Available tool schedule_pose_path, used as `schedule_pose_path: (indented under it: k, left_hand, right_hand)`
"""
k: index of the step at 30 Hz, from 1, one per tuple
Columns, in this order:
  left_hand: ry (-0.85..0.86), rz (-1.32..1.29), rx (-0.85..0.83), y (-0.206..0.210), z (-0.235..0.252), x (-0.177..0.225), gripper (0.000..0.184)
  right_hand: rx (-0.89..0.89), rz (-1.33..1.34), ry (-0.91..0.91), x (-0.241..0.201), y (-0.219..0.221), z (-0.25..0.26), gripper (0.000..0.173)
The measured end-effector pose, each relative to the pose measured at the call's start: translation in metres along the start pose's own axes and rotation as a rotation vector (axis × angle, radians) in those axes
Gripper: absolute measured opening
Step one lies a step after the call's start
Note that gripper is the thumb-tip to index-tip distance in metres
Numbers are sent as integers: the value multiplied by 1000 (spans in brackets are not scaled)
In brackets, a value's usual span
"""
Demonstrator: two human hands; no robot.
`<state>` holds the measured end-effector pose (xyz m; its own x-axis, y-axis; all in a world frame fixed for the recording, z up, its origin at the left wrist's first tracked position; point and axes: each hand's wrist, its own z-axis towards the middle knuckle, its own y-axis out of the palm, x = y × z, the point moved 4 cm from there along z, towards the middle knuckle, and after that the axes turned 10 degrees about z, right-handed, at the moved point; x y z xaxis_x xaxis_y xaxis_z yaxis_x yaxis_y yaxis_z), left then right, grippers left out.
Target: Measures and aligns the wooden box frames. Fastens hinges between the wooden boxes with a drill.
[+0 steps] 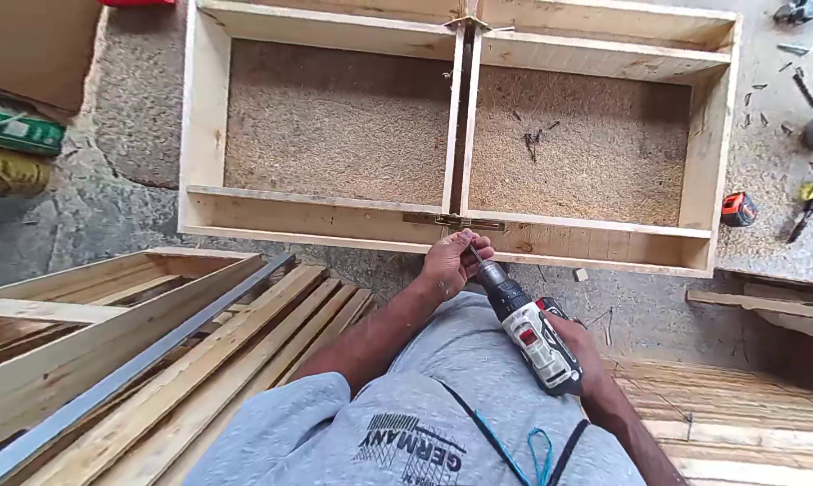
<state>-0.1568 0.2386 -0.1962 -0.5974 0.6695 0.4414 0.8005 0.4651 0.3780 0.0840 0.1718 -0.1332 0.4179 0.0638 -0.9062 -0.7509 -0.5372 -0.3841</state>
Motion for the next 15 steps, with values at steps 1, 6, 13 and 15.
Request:
schedule_pose_path:
  k: [1, 6, 13, 15]
  left_hand:
    - [-30, 31, -24, -5, 2, 1, 28]
    - [-136, 276, -203, -23, 10, -3, 53]
    - [-113, 785, -489, -118, 4, 24, 62]
    - [-217, 837, -181, -201, 8, 30, 58]
  right_hand:
    - [18, 33, 25, -1, 5, 1, 47]
    - [107, 102, 16, 1, 25, -2, 49]
    - [235, 107, 22, -15, 31, 3, 48]
    - [281, 87, 45, -23, 28, 6, 49]
